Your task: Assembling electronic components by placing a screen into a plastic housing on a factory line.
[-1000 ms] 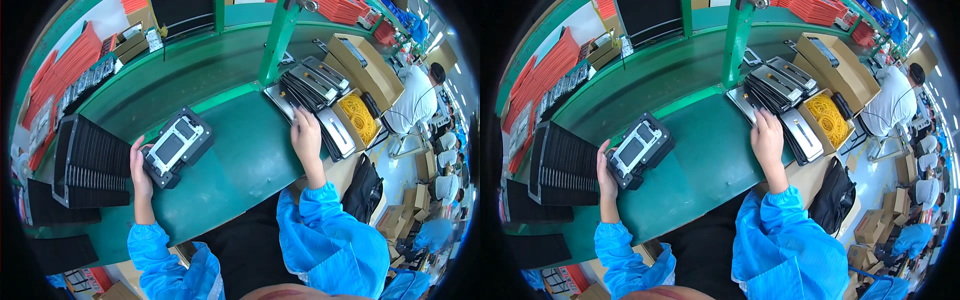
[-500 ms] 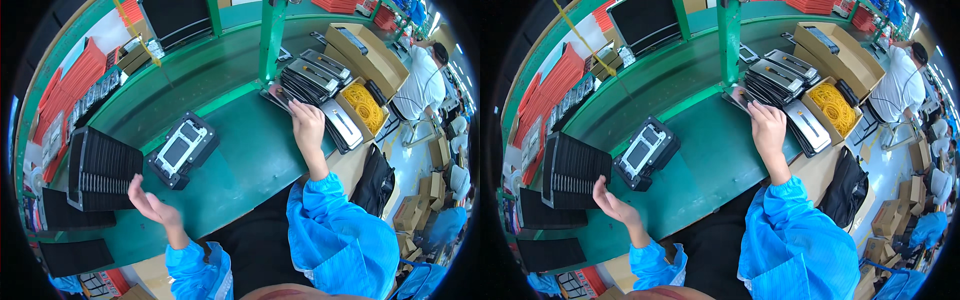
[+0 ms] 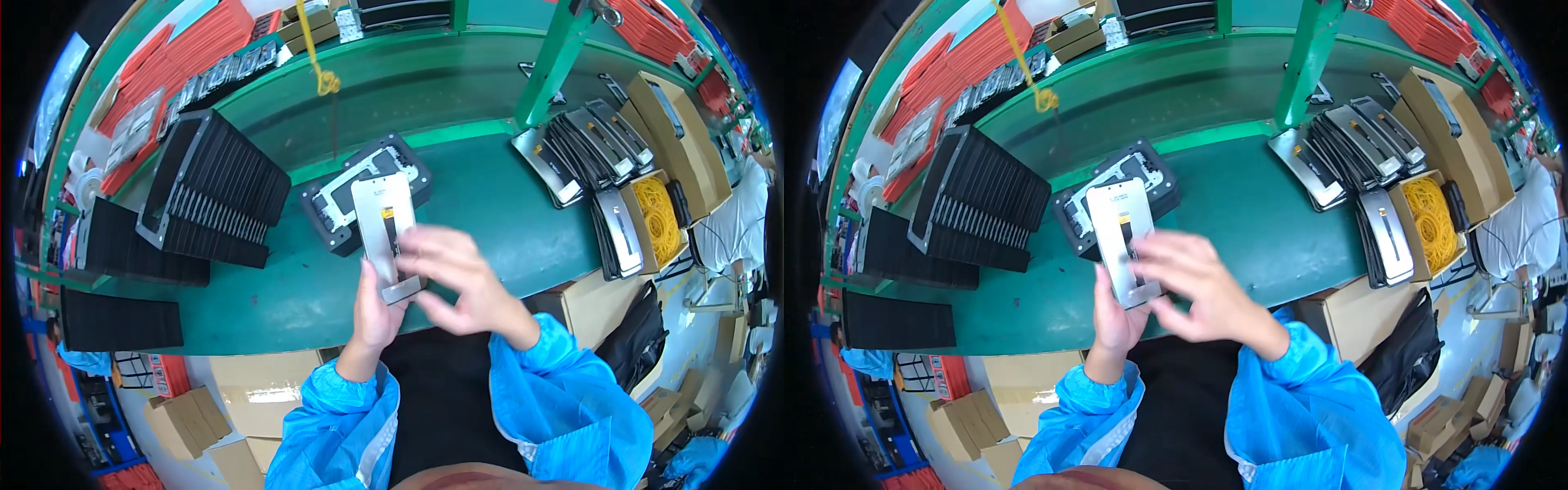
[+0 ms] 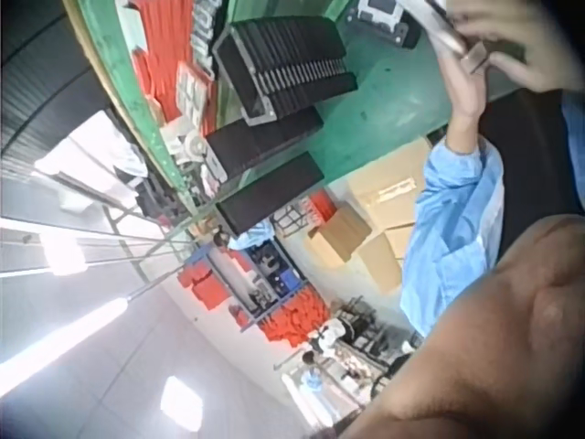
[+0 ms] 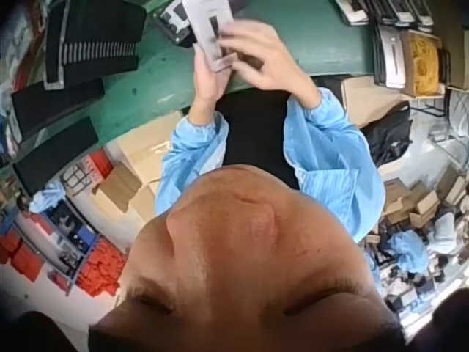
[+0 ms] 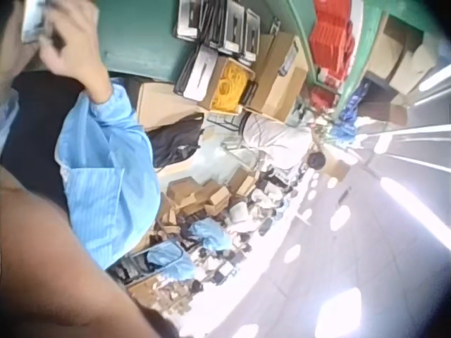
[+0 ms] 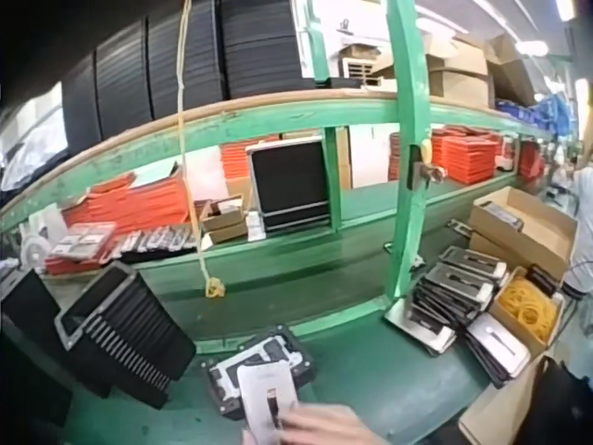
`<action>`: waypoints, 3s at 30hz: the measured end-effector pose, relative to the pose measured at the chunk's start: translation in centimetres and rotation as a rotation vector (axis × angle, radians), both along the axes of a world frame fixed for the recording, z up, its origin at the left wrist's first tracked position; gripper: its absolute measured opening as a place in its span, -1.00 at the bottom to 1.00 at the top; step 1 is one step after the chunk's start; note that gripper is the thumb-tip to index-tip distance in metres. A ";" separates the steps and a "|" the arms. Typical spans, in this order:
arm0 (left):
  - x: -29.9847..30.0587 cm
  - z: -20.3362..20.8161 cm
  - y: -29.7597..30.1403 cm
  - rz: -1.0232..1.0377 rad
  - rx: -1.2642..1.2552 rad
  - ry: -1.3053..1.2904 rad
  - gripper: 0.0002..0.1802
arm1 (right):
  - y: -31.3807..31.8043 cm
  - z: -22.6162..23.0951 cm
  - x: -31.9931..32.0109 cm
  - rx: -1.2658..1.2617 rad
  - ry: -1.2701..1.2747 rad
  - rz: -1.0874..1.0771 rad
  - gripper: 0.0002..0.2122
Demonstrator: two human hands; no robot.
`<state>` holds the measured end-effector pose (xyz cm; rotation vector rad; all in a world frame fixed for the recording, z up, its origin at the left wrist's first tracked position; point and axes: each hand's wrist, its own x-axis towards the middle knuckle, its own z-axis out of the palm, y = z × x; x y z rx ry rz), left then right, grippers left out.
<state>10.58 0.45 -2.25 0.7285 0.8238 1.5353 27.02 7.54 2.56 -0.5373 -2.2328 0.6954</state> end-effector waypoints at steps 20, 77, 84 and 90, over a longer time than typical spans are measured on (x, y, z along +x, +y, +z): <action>-10.1 5.4 3.8 0.299 0.234 1.132 -0.14 | 22.0 -8.7 -5.8 -0.871 0.454 0.243 -0.64; -10.2 3.9 8.4 0.349 0.258 1.641 0.00 | 19.7 -5.9 -5.5 -0.966 0.090 0.498 -0.22; -10.0 4.2 8.4 0.348 0.262 1.665 0.00 | 19.1 -6.3 -5.7 -0.885 0.127 0.466 -0.21; -10.1 4.3 8.5 0.323 0.242 1.656 -0.03 | 19.2 -6.8 -5.9 -0.880 0.167 0.480 -0.21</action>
